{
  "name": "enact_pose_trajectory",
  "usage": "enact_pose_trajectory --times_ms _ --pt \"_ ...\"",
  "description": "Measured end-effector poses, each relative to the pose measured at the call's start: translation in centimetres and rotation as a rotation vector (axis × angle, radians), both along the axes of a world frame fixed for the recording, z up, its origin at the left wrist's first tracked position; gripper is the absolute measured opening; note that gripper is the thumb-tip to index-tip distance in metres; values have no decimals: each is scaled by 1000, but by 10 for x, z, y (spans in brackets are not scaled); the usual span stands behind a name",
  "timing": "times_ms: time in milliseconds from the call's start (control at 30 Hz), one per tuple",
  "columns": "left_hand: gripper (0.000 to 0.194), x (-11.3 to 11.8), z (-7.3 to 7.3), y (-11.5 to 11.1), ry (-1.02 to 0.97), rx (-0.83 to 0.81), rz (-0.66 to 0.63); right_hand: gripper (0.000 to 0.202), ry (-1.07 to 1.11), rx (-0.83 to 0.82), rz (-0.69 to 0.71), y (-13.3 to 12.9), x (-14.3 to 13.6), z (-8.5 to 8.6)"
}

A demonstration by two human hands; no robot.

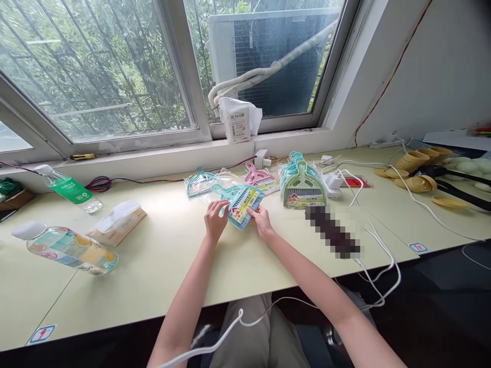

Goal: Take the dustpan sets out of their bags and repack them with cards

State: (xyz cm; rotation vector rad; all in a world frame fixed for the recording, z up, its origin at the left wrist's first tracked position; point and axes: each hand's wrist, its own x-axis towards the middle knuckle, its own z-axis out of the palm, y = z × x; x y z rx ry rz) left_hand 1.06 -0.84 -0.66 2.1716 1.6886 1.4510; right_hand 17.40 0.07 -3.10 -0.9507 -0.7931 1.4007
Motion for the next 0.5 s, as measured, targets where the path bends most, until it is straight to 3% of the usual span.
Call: enact_pose_trajectory --times_ms 33,100,167,200,333,400,500 --pt "29 3 1 -1 -34 22 57 36 18 0 -30 1 1 0" --pt "64 5 3 0 -183 50 209 36 49 8 -65 2 2 0" --pt "88 5 5 4 -445 -22 250 36 70 13 -68 1 3 2" --pt "86 4 5 7 -594 -113 179 35 75 12 -63 0 3 3" --pt "58 3 -1 15 -979 -533 -401 32 78 6 -34 -4 0 7" --pt "55 10 -6 14 -1052 -610 -529 31 89 6 -44 -4 -1 8" --pt "55 25 -13 8 -1106 -696 -582 30 114 -14 -118 -1 3 6"
